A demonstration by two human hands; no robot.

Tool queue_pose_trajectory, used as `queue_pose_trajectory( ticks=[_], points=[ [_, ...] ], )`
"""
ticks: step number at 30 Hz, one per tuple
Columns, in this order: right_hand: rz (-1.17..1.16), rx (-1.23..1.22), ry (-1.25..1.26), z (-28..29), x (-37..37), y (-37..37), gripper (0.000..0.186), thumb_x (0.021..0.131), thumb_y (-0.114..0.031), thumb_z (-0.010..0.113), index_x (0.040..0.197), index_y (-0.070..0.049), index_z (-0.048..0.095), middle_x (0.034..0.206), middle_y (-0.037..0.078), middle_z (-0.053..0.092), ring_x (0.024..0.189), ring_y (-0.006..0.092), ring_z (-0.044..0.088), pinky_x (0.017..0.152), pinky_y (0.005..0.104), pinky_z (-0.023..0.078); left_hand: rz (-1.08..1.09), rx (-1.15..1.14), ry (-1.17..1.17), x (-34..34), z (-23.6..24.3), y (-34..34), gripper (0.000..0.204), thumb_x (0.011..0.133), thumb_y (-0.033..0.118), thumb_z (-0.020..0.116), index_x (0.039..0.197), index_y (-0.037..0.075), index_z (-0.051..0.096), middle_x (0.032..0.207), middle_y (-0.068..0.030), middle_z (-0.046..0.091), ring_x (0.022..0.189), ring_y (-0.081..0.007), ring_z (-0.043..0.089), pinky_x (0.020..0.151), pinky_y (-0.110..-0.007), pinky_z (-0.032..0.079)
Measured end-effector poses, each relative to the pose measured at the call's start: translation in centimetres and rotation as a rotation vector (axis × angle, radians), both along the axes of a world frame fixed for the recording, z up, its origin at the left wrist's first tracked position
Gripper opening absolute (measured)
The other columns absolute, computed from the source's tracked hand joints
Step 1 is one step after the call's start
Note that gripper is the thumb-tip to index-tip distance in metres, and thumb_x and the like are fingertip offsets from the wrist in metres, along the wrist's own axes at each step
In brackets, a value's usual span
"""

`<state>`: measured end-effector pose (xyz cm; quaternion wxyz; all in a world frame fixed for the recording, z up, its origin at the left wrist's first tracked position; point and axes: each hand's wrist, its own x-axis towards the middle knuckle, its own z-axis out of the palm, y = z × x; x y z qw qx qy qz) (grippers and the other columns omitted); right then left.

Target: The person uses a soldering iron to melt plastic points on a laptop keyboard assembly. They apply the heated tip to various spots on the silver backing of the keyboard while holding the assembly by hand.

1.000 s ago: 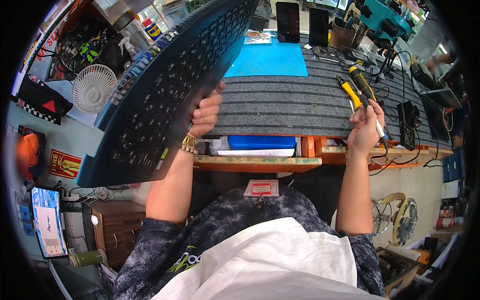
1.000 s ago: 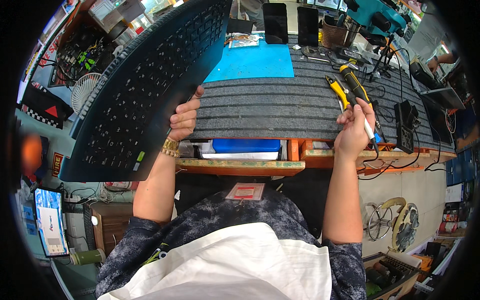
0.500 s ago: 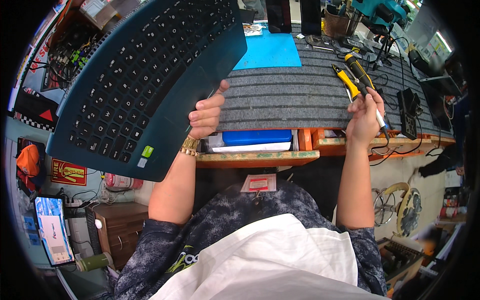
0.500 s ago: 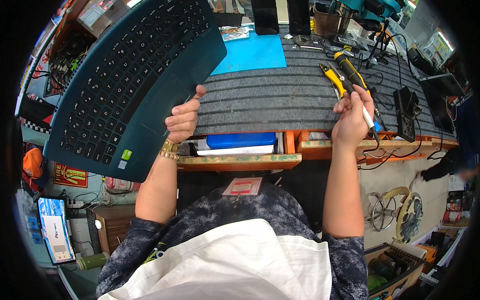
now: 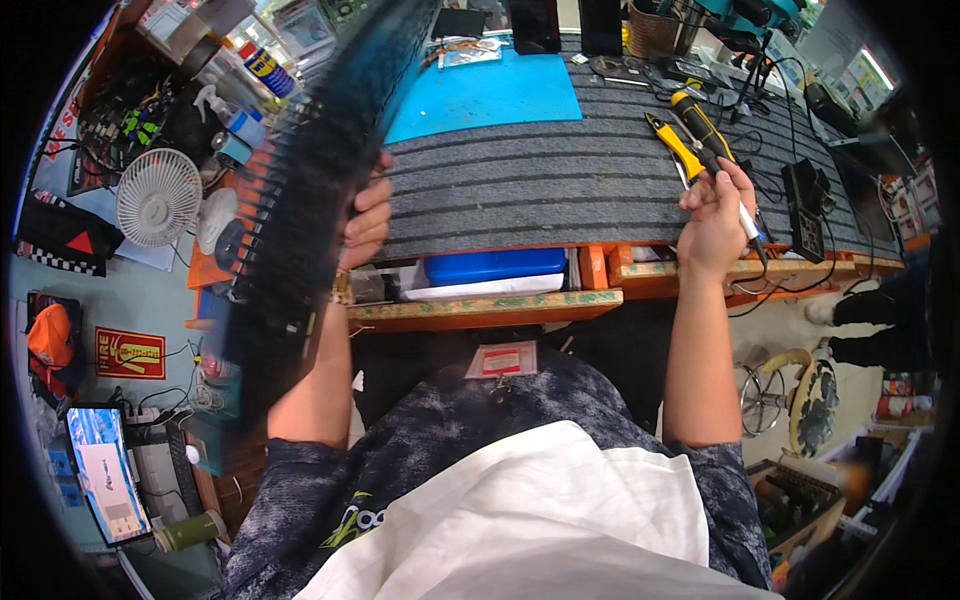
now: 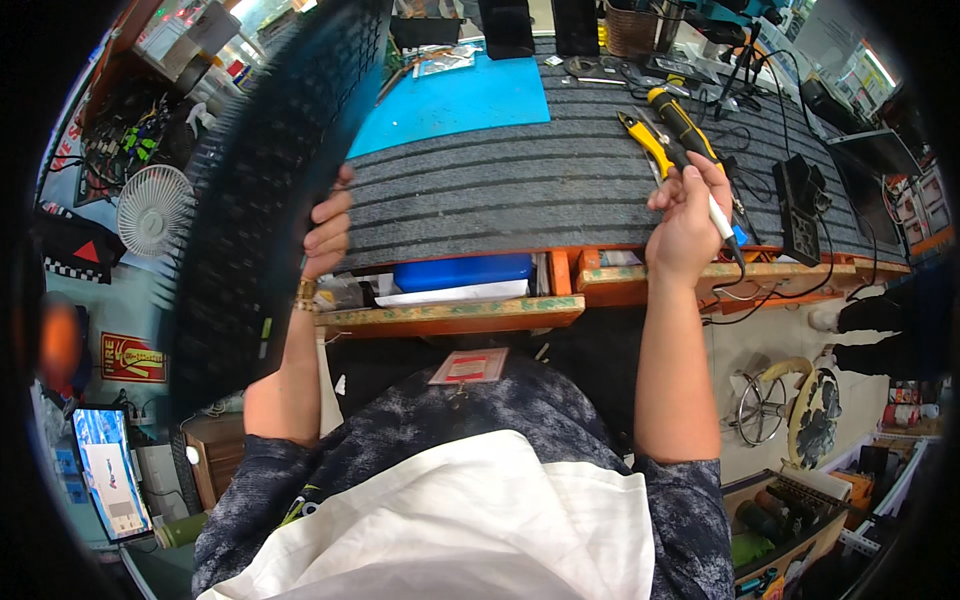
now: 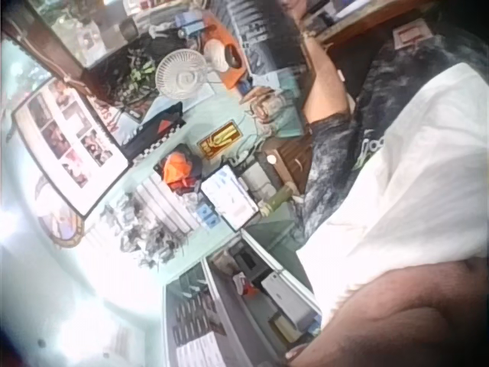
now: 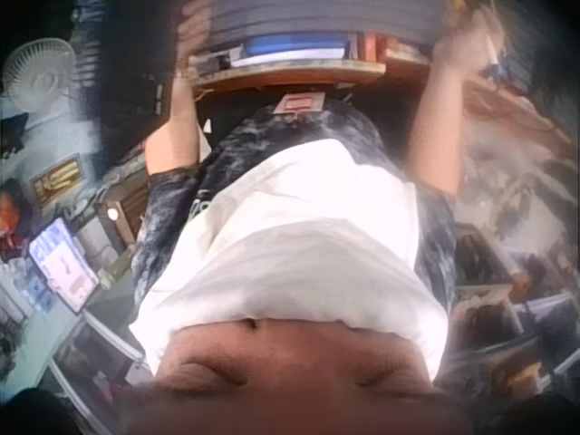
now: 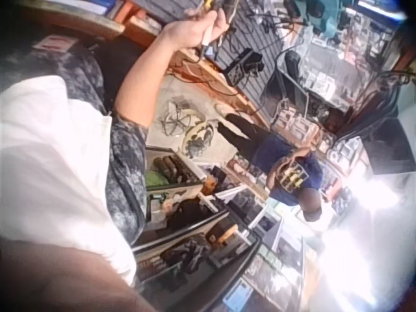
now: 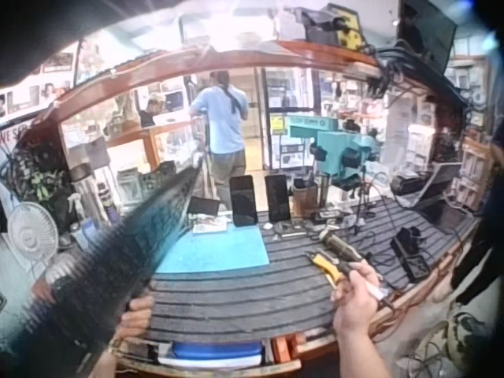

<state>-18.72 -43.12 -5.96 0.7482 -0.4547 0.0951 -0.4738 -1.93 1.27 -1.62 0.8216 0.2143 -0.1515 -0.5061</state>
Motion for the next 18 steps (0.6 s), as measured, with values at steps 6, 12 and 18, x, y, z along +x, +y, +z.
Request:
queue_pose_trajectory(
  ticks=[6,12,18],
  points=[
    [0.018,0.02,0.002,0.1,0.4,0.6,0.023,0.109,-0.009,0.058,0.127,0.003,0.062,0.094,0.014,0.067,0.066,0.016,0.058,0.061,0.0341,0.052,0.44,0.796,-0.637,1.7,1.4,1.6,0.046,0.12,0.031,0.047,0.144,-0.004,0.066,0.138,-0.0069,0.073,0.123,-0.0112,0.069,0.11,-0.031,0.053],
    [0.005,0.014,0.029,-0.1,0.4,0.4,0.023,0.109,-0.009,0.058,0.128,0.002,0.062,0.094,0.014,0.067,0.067,0.0167,0.059,0.061,0.0346,0.052,0.406,1.011,-0.939,3.4,1.5,-1.4,0.056,0.116,0.045,0.055,0.135,-0.006,0.07,0.128,-0.0083,0.076,0.112,-0.0108,0.069,0.097,-0.027,0.054],
    [-0.002,0.033,0.053,0.4,0.4,0.7,0.021,0.109,-0.009,0.057,0.128,0.0,0.062,0.094,0.014,0.068,0.067,0.0177,0.059,0.063,0.0358,0.052,0.146,0.983,-1.077,6.6,2.2,-3.5,0.045,0.118,0.043,0.052,0.122,0.002,0.069,0.11,0.0054,0.071,0.099,-0.0017,0.061,0.09,-0.024,0.052]
  ],
)
